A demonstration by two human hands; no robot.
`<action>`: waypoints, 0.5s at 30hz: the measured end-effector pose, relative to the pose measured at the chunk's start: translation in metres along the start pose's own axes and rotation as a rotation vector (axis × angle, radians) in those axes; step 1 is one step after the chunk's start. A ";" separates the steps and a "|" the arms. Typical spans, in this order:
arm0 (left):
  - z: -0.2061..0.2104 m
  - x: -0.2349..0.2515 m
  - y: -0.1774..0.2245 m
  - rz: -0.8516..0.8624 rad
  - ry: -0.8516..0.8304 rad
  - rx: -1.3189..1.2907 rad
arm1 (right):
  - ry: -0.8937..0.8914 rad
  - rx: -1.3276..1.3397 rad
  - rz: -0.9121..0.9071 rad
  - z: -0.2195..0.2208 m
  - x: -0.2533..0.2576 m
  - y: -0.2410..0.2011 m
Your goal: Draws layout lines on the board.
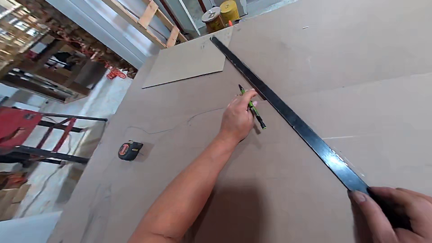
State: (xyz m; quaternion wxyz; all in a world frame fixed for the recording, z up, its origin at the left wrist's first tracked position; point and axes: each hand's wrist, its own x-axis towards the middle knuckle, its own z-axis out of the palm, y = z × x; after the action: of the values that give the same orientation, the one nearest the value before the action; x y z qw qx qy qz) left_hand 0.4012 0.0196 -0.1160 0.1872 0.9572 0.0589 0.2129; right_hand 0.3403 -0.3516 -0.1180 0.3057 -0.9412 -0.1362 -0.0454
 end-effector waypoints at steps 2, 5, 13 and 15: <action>0.001 0.000 0.003 -0.020 -0.017 0.040 | 0.024 -0.034 0.026 -0.004 0.001 -0.002; 0.003 0.001 0.008 -0.042 -0.015 0.092 | 0.104 -0.066 0.040 -0.003 0.004 -0.003; -0.041 -0.161 0.069 -0.117 -0.028 0.195 | 0.135 -0.047 0.117 -0.009 0.010 -0.004; -0.072 -0.247 0.101 -0.127 -0.048 0.182 | 0.090 -0.084 0.145 -0.010 0.007 -0.014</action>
State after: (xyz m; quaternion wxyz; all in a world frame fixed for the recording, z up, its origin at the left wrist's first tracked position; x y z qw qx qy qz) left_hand 0.1511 -0.0967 -0.1119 0.1139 0.9694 0.1340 0.1711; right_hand 0.3427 -0.3447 -0.1007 0.2742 -0.9576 -0.0518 -0.0711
